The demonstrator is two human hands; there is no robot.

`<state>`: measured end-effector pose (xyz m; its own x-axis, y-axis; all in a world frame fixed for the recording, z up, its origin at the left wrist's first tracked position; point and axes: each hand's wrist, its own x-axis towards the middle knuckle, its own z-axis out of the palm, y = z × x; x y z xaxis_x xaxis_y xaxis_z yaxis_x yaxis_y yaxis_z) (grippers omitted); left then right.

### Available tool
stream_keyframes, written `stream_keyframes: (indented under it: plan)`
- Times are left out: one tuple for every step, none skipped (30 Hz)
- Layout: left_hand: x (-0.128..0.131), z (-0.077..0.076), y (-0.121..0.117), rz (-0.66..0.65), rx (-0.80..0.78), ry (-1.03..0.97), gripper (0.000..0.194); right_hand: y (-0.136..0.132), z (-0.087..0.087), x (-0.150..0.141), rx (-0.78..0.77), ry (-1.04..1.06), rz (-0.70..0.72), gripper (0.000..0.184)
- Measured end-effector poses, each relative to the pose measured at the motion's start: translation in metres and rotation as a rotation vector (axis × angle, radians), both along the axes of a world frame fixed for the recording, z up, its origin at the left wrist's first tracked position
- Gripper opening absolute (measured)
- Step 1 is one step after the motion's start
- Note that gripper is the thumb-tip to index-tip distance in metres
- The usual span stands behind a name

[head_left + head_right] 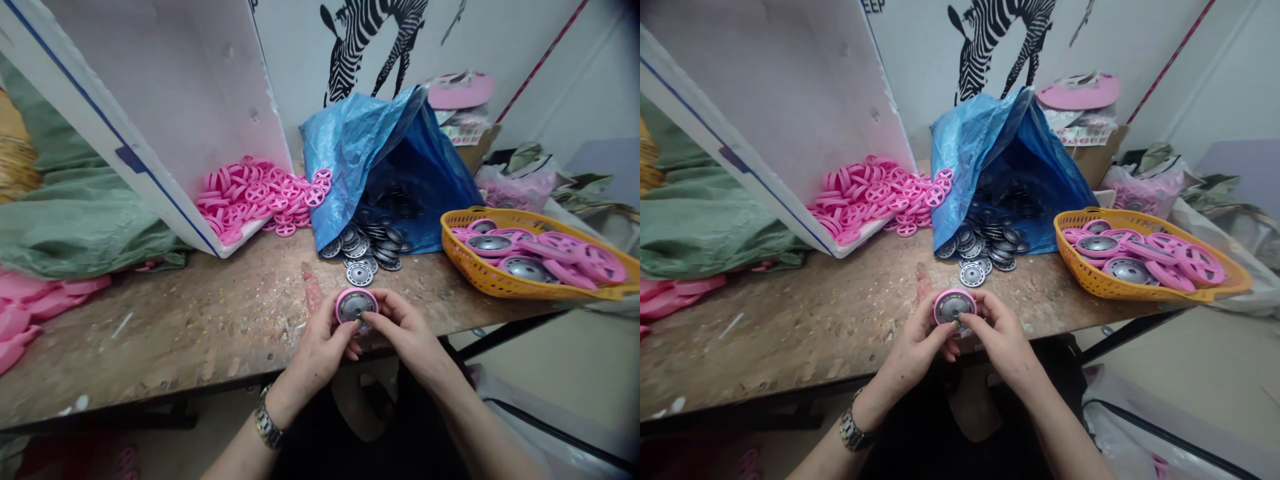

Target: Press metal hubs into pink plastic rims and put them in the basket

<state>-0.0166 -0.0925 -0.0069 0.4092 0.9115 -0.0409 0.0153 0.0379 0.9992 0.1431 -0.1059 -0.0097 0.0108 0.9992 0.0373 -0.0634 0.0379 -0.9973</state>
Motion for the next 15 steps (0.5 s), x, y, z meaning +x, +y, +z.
stream_keyframes:
  plan:
    - [-0.0001, 0.0012, -0.0003, 0.002, -0.001, 0.002, 0.046, -0.0008, -0.0001, -0.0013, 0.015, -0.009, -0.002, 0.028]
    - [-0.0002, 0.0027, -0.0007, 0.003, 0.002, 0.012, 0.046, -0.0014, -0.0002, -0.0022, 0.026, -0.019, -0.007, 0.026]
    - [-0.0005, 0.0044, -0.0011, 0.003, 0.01, 0.023, 0.045, -0.0018, -0.0004, -0.0027, 0.037, -0.027, -0.018, 0.023]
    - [-0.0008, 0.0059, -0.0014, 0.003, 0.02, 0.032, 0.045, -0.0021, -0.0004, -0.0029, 0.048, -0.03, -0.031, 0.021]
    - [-0.0012, 0.0072, -0.0015, 0.004, 0.03, 0.035, 0.044, -0.0022, -0.0004, -0.0028, 0.056, -0.028, -0.04, 0.021]
    - [-0.0016, 0.0081, -0.0016, 0.006, 0.036, 0.035, 0.043, -0.0022, -0.0002, -0.0025, 0.061, -0.025, -0.046, 0.021]
    - [-0.0019, 0.0085, -0.0016, 0.004, 0.041, 0.036, 0.044, -0.0023, 0.0001, -0.0022, 0.062, -0.023, -0.047, 0.022]
    - [-0.002, 0.0084, -0.0017, 0.0, 0.045, 0.039, 0.045, -0.0025, 0.0004, -0.002, 0.059, -0.024, -0.043, 0.023]
    - [-0.0019, 0.0079, -0.002, -0.004, 0.05, 0.045, 0.046, -0.0028, 0.0005, -0.0019, 0.056, -0.03, -0.041, 0.023]
    - [-0.0015, 0.007, -0.0026, -0.007, 0.054, 0.051, 0.046, -0.0032, 0.0004, -0.0021, 0.053, -0.044, -0.043, 0.022]
    - [-0.0009, 0.006, -0.0033, -0.009, 0.054, 0.055, 0.046, -0.0037, 0.0, -0.0023, 0.055, -0.066, -0.05, 0.022]
    - [-0.0001, 0.0049, -0.0041, -0.011, 0.053, 0.055, 0.047, -0.0039, -0.0006, -0.0022, 0.061, -0.094, -0.065, 0.021]
    - [0.0007, 0.0041, -0.0044, -0.012, 0.059, 0.053, 0.048, -0.0037, -0.0013, -0.0016, 0.07, -0.128, -0.08, 0.02]
    - [0.0013, 0.0038, -0.004, -0.014, 0.079, 0.056, 0.049, -0.0029, -0.0016, 0.0002, 0.086, -0.168, -0.097, 0.021]
    - [0.0013, 0.0043, -0.0023, -0.023, 0.121, 0.067, 0.052, -0.0014, -0.0013, 0.0038, 0.109, -0.21, -0.114, 0.021]
